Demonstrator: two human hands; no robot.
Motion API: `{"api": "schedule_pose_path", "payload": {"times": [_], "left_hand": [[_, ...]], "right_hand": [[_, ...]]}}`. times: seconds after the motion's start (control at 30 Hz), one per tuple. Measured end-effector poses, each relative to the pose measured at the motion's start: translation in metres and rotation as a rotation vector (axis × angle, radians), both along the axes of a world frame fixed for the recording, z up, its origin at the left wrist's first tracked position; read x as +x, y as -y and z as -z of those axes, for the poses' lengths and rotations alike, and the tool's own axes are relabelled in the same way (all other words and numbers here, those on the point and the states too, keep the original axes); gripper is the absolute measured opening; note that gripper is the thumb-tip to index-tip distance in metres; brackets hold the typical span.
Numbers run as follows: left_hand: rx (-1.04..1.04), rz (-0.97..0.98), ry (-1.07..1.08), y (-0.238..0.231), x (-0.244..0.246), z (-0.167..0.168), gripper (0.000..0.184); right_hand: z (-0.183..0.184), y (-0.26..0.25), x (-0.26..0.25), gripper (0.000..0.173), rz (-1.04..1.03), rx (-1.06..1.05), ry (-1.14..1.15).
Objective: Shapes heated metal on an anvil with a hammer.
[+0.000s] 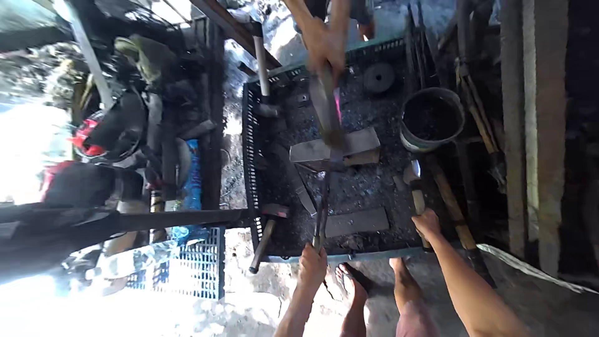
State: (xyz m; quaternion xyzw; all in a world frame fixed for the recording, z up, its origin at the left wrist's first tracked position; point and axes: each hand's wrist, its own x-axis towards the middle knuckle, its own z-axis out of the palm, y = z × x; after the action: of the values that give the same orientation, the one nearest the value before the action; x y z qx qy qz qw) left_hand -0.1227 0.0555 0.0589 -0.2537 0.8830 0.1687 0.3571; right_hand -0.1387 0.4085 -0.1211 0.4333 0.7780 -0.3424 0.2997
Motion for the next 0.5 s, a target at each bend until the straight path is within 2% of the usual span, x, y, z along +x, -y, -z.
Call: {"api": "schedule_pose_path", "payload": {"times": [0.17, 0.3, 0.5], "left_hand": [[0.007, -0.015, -0.010, 0.001, 0.011, -0.001, 0.032], [0.003, -0.031, -0.004, -0.001, 0.018, -0.001, 0.031], [0.004, -0.049, 0.014, -0.006, 0.036, -0.004, 0.032]], "right_hand": [[0.004, 0.000, 0.010, 0.048, 0.030, -0.003, 0.034], [0.008, 0.000, -0.002, 0.045, 0.031, 0.010, 0.043], [-0.003, -0.009, 0.009, 0.042, 0.034, -0.010, 0.060]]}}
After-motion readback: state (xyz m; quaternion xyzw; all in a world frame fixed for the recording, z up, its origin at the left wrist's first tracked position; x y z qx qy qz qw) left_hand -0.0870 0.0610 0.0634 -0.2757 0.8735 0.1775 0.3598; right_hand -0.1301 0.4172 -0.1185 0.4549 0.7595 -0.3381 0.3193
